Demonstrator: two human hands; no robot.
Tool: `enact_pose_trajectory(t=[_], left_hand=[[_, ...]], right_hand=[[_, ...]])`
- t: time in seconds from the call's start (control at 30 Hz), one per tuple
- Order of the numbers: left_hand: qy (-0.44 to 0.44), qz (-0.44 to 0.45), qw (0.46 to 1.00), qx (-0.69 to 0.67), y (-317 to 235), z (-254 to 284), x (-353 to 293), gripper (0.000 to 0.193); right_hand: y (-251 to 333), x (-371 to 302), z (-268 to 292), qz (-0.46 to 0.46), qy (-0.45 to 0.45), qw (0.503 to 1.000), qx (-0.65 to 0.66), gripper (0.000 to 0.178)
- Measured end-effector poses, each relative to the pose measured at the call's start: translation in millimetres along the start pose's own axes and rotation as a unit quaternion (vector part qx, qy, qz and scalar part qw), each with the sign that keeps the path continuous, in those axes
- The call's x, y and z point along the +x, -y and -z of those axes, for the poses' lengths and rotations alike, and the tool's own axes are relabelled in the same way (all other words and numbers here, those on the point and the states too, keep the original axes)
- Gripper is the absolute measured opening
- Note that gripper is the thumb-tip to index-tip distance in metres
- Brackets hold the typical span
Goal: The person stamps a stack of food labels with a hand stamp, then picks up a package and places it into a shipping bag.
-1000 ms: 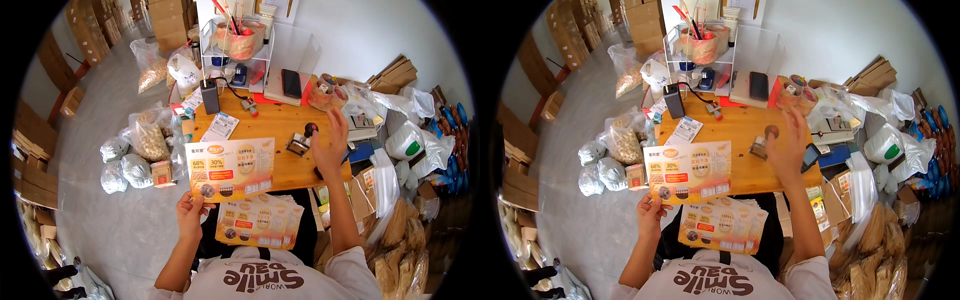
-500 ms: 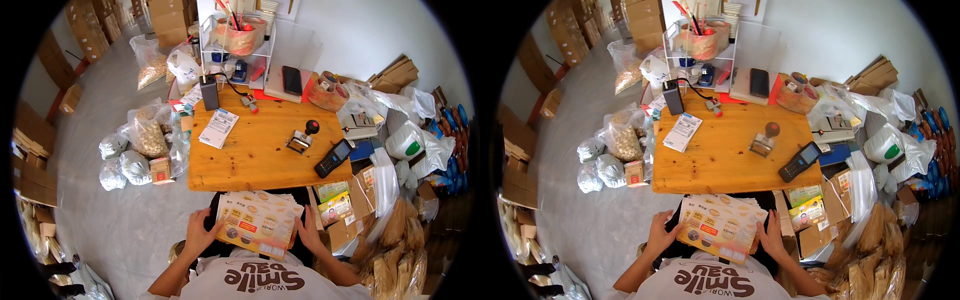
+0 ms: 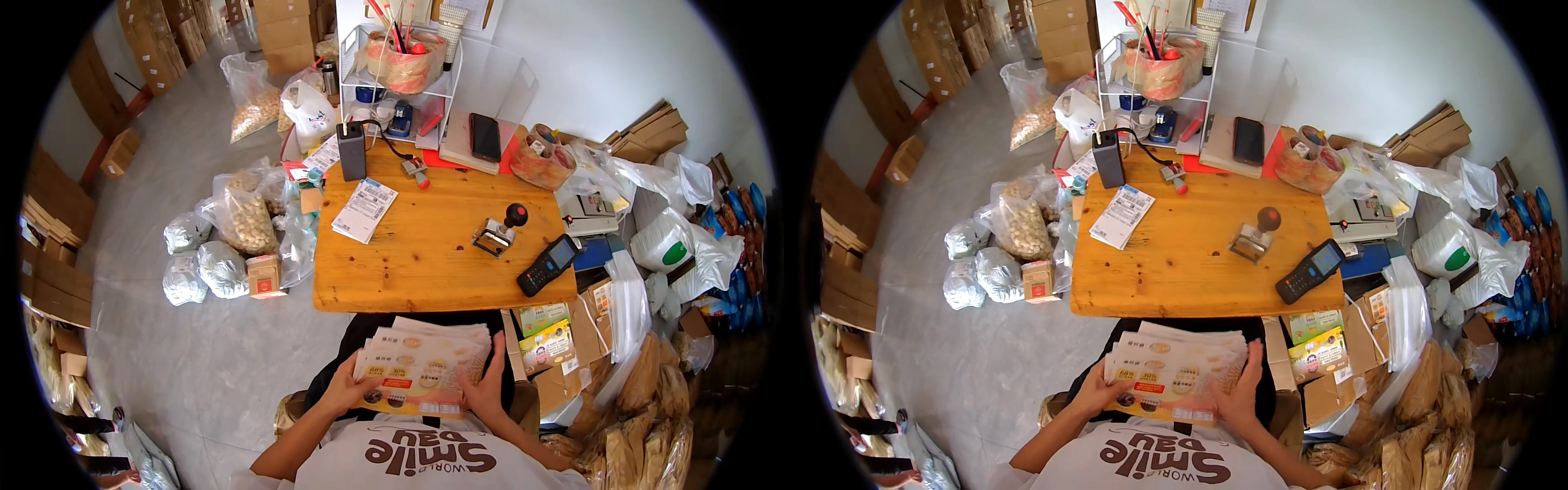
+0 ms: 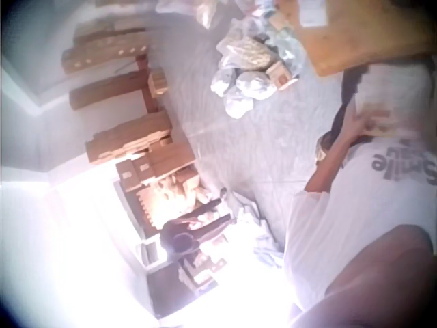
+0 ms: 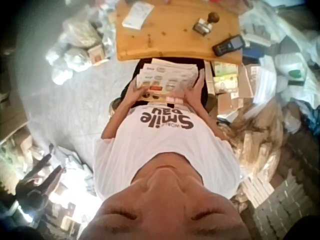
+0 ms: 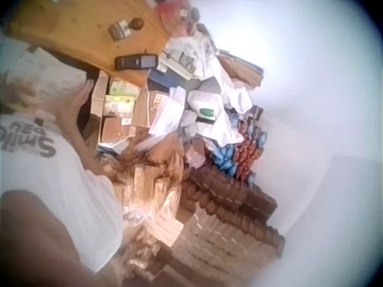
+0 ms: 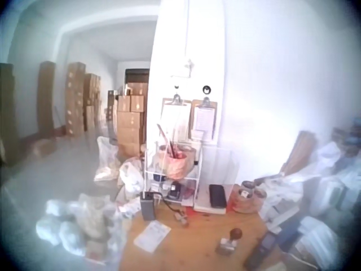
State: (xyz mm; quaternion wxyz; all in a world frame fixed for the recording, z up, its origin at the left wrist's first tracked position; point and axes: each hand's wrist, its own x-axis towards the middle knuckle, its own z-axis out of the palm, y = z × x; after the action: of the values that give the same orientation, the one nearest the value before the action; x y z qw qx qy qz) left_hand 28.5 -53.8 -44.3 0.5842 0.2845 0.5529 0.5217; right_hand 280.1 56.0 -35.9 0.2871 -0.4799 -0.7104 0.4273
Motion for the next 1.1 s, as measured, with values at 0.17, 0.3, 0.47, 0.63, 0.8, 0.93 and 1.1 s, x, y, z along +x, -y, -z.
enact_pose_trajectory(t=[0.17, 0.3, 0.47, 0.63, 0.8, 0.93, 1.1], left_hand=[[0.028, -0.006, 0.994, -0.108, -45, -4, -9, 0.040], [0.028, -0.169, 0.985, -0.020, -95, 7, 11, 0.035], [0.046, -0.315, 0.929, 0.187, -139, 23, 53, 0.053], [0.026, -0.272, 0.953, 0.129, -115, 33, 93, 0.069], [-0.031, -0.211, 0.976, 0.054, -94, 37, 101, 0.059], [-0.017, -0.253, 0.967, 0.029, -85, 28, 100, 0.046], [-0.055, -0.239, 0.969, 0.018, -85, 21, 100, 0.036]], right_hand=[[16, 10, 33, -0.101, 0.039, 0.959, 0.262, 0.075], [69, 46, 43, 0.047, -0.038, 0.956, 0.287, 0.064], [93, 105, 46, 0.205, -0.079, 0.943, 0.249, 0.058], [55, 141, 6, 0.172, -0.021, 0.947, 0.272, 0.072], [46, 147, -2, 0.133, -0.017, 0.956, 0.261, 0.077], [42, 134, -12, 0.167, -0.037, 0.966, 0.193, 0.074], [42, 134, -19, 0.140, -0.058, 0.966, 0.211, 0.067]])
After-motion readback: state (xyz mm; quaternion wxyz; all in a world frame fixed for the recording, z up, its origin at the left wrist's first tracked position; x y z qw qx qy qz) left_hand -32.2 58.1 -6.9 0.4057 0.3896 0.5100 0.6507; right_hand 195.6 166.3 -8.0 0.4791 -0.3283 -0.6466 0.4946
